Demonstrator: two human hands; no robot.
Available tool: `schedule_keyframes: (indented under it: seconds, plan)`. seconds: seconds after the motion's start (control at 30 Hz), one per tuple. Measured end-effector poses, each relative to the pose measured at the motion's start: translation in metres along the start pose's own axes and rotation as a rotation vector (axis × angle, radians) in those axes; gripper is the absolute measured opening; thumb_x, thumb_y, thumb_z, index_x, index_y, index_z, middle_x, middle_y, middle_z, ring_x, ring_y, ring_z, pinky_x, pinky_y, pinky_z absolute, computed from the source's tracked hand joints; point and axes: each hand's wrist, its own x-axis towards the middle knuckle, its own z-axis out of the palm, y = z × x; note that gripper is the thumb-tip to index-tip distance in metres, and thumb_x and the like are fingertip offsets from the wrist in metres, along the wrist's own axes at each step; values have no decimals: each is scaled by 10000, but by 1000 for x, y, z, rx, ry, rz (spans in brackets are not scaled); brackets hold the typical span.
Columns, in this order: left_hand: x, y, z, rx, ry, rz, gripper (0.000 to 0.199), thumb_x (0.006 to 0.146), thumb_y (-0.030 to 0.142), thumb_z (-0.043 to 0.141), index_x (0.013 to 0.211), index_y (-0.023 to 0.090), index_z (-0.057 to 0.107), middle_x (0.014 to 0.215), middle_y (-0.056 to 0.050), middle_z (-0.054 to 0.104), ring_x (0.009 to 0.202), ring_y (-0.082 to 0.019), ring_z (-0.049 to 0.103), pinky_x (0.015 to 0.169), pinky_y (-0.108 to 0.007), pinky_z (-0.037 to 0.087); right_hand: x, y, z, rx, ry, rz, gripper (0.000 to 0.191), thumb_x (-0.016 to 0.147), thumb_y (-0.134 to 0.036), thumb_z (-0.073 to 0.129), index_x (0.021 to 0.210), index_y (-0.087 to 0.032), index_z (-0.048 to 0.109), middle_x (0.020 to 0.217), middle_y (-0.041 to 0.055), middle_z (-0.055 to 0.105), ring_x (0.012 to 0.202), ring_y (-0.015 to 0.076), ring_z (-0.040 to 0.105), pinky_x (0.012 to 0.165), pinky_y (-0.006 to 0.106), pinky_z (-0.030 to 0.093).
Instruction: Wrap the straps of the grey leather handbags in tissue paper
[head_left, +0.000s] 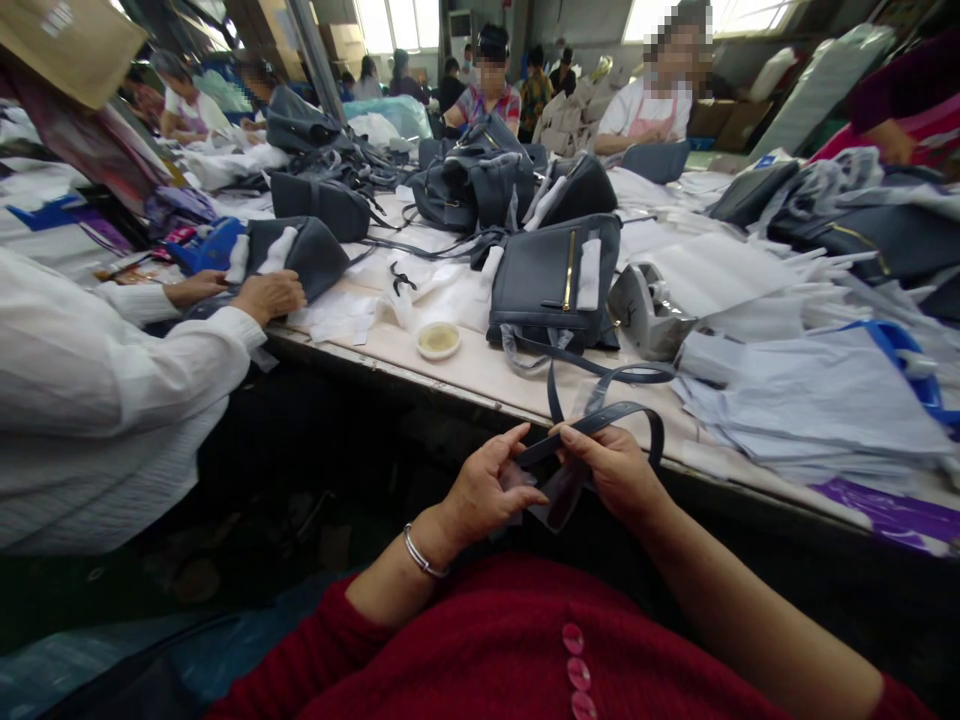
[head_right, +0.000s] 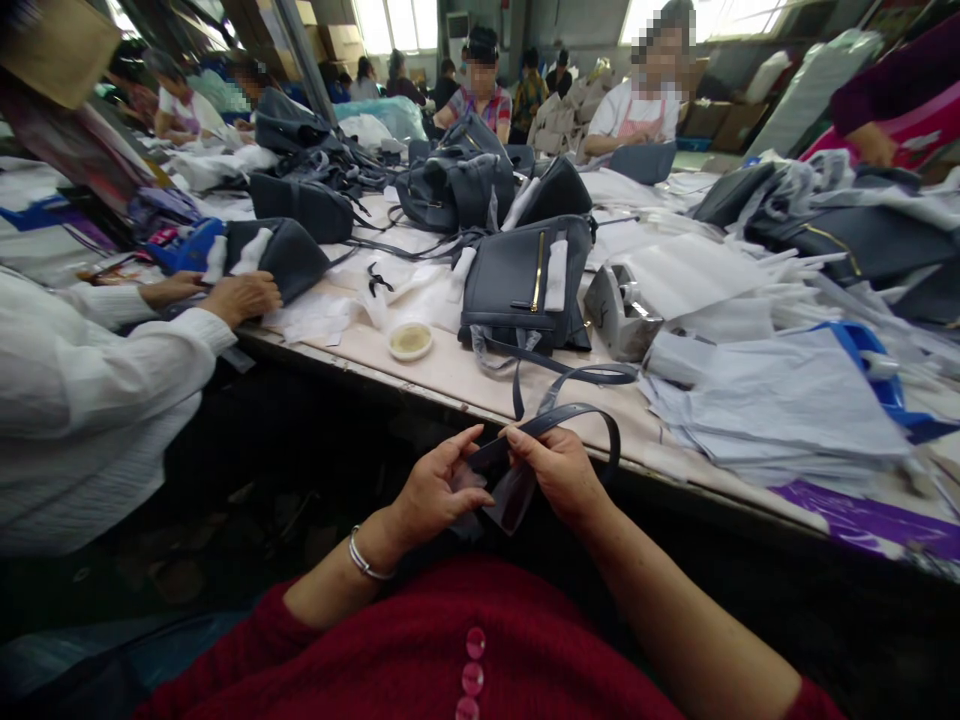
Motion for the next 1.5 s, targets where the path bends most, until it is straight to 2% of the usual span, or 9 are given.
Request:
schedule_keyframes:
  seconds: [0.13,0.37,0.57,0.7,0.8,1.03,1.3,1.4,1.5]
  plan:
    - [0,3,0,54,12,33,867,658,371,856,1420,216,473,1107,-76,624,954,-207,611,901,-354,515,-1,-2,2,-3,-37,11,314,788,-454,734,844,-145,728,644,-1,589,590,128,497,569,263,374]
    - [2,0,1,-15,3,-7,831,701,311,820,1432,211,439,1031,-44,626,690,-104,576,699,-263,530,-7,-4,6,-154,-151,5,331,837,-457,665,702,-154,656,598,-21,507,569,118,433,553,263,326]
    - [4,2,2,119,20,91,802,709,335,826,1409,202,459,1041,-44,640,930,-190,631,910,-347,522,-8,-3,14,-134,-245,40,335,823,-464,656,712,-149,642,620,-18,525,576,116,438,556,259,331]
    - [5,3,4,191,34,184,794,712,297,826,1403,202,447,1018,-32,643,932,-192,623,924,-365,518,-4,-2,10,-198,-270,28,350,828,-452,645,643,-160,588,580,-33,481,557,110,416,550,257,337]
    - [6,2,5,257,17,237,794,732,303,809,1419,218,421,1027,-36,634,922,-194,615,892,-366,533,-3,2,9,-257,-311,39,301,839,-434,620,716,-160,638,627,-13,555,591,135,485,581,272,386]
    - [2,-8,8,298,-16,250,888,753,173,723,1506,260,261,1263,-92,582,1116,-242,582,972,-419,512,-10,19,17,-563,-269,-95,255,869,-372,566,907,-204,754,979,71,752,947,283,664,879,417,481]
    - [3,-10,14,250,-102,278,964,712,118,702,1535,208,210,1381,-151,492,1262,-286,507,1089,-449,428,-14,27,26,-483,-281,-46,153,776,-293,635,750,-183,737,811,59,753,804,256,679,770,376,524]
    - [2,-5,9,170,-87,167,986,677,219,793,1516,214,276,1389,-152,503,1125,-265,592,1009,-431,487,-13,28,23,-384,-250,-12,188,793,-324,631,738,-168,721,748,49,725,721,220,658,685,333,517]
    - [-1,-2,0,-86,-87,-108,806,729,366,781,1426,165,431,1270,-155,609,873,-194,664,804,-346,555,-10,26,14,-328,-211,6,211,821,-353,627,765,-169,714,727,32,704,681,190,630,641,302,494]
